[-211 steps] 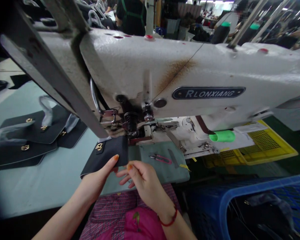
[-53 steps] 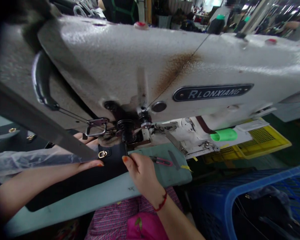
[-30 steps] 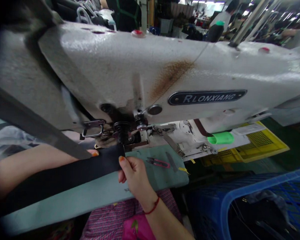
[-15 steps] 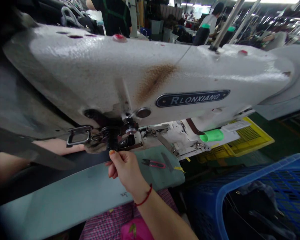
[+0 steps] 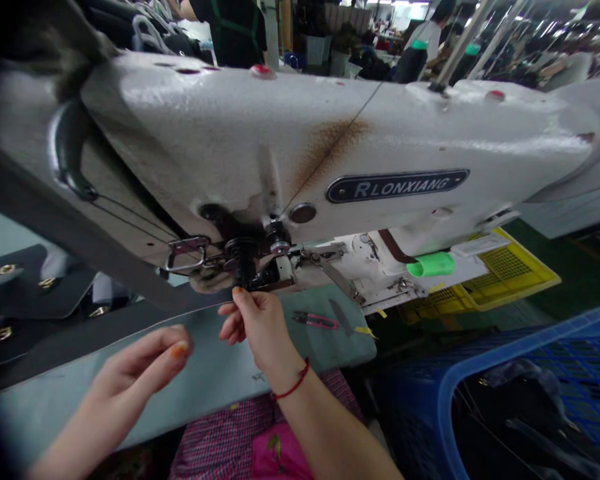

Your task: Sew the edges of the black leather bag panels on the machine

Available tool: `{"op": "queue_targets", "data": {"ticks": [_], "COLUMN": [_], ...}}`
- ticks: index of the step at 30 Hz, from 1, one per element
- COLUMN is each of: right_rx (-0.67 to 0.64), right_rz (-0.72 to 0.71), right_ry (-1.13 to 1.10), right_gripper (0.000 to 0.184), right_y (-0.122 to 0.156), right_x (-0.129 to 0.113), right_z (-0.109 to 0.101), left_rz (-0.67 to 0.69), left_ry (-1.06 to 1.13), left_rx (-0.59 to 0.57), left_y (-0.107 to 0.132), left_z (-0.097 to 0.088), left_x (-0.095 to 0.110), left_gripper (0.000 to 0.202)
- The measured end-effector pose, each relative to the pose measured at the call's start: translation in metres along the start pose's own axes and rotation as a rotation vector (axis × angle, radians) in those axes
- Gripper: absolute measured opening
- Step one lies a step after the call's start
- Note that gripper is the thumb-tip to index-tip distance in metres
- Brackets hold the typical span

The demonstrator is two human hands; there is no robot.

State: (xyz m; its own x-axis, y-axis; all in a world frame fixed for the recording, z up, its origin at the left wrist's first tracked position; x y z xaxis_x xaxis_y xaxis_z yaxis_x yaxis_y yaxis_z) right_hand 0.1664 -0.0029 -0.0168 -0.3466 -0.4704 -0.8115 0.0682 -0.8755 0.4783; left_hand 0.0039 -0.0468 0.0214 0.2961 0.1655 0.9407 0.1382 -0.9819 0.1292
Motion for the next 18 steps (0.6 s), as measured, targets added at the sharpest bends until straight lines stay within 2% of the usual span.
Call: {"op": "queue_targets", "data": {"ticks": [2, 4, 5, 8, 11, 15, 18], "right_rx": [0.011, 0.012, 0.009, 0.010, 0.022, 0.040, 0.045], "right_rz": [-0.026, -0.041, -0.047, -0.095, -0.167, -0.187, -0.164], "right_ry": [0.021, 0.041, 0.047, 0.072, 0.112, 0.141, 0.192], "right_gripper": [0.050, 0.050, 0.050, 0.047, 0.043, 0.043, 0.045], "right_y": [0.001, 0.002, 0.003, 0.005, 0.009, 0.015, 0.016], "right_x": [-0.002, -0.004, -0.005, -0.004, -0.001, 0.012, 0.029], "right_z": [0.000, -0.001, -0.001, -0.005, -0.011, -0.023, -0.033], "left_rz": [-0.275, -0.401, -0.428, -0.491, -0.537, -0.582, -0.529], "left_ry": [0.343, 0.570, 0.618, 0.546, 0.412, 0.401, 0.383], "left_rx": [-0.062, -0.113, -0.127, -0.055, 0.039, 0.028, 0.009], "left_y": [-0.005, -0.016, -0.023, -0.041, -0.045, -0.042, -0.041], "left_z": [0.028, 0.049, 0.055, 0.059, 0.055, 0.053, 0.054], "left_x": [-0.013, -0.018, -0.018, -0.020, -0.023, -0.026, -0.025], "left_gripper": [0.037, 0.049, 0.052, 0.050, 0.046, 0.044, 0.042]}}
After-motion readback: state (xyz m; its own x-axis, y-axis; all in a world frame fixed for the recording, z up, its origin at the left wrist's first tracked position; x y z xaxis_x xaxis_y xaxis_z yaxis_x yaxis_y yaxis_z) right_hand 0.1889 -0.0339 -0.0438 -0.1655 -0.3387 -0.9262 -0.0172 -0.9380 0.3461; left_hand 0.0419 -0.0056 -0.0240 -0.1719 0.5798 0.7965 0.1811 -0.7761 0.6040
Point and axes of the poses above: each hand's wrist, its own y-axis away from the middle knuckle, its own z-axis out of the palm, x = y × z, the point moved 2 cm from there along -y, towards the middle knuckle, and after that the axes turned 9 degrees about x, right-handed, at the moved point
